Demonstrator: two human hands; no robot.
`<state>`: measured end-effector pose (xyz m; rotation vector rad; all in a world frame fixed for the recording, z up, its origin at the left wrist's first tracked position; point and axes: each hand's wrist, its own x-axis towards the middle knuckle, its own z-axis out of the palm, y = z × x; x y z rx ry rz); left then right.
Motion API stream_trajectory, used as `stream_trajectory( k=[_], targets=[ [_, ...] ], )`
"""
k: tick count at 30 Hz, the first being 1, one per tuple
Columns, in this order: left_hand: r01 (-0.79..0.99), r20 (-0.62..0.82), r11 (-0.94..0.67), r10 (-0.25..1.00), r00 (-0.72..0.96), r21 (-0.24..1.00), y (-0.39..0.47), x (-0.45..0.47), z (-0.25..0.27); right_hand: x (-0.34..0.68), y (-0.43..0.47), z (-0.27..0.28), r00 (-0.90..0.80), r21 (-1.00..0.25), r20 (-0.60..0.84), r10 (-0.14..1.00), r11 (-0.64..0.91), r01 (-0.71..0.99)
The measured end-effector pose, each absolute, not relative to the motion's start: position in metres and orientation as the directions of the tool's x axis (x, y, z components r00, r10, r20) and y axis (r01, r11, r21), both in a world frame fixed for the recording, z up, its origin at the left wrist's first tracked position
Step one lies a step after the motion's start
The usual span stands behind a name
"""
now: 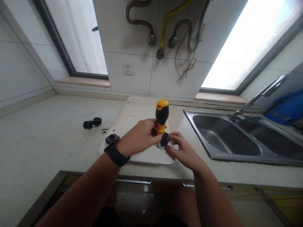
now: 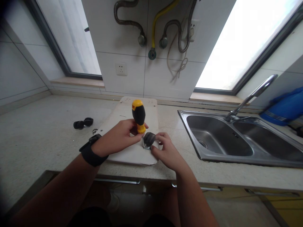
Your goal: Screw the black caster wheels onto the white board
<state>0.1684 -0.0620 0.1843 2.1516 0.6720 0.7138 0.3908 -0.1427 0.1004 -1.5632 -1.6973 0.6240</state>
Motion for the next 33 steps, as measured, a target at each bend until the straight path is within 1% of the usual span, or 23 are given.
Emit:
stream_trajectory(
  k=[4, 10, 14, 21, 33],
  targets=[
    [0.232, 0.269, -0.570, 0.658, 0.703, 0.788, -0.062, 0.168, 0.184, 0.393, -0.150, 0.108, -0.017, -0.752, 0.202, 0.979, 0.167, 0.637],
    [0.229, 0.271, -0.569, 0.659, 0.701, 0.790, -0.062, 0.168, 0.184, 0.386, -0.148, 0.112, 0.028, -0.718, 0.226, 0.974, 0.148, 0.680],
    [0.224, 0.280, -0.577, 0.655, 0.702, 0.785, -0.062, 0.167, 0.184, 0.384, -0.148, 0.114, 0.027, -0.708, 0.239, 0.971, 0.156, 0.689],
    [0.220, 0.275, -0.566, 0.658, 0.701, 0.794, -0.060, 0.168, 0.181, 0.396, -0.148, 0.111, -0.042, -0.746, 0.227, 0.973, 0.202, 0.634],
    [0.222, 0.269, -0.560, 0.661, 0.701, 0.798, -0.060, 0.168, 0.180, 0.399, -0.142, 0.106, -0.061, -0.782, 0.207, 0.976, 0.203, 0.589]
  ],
)
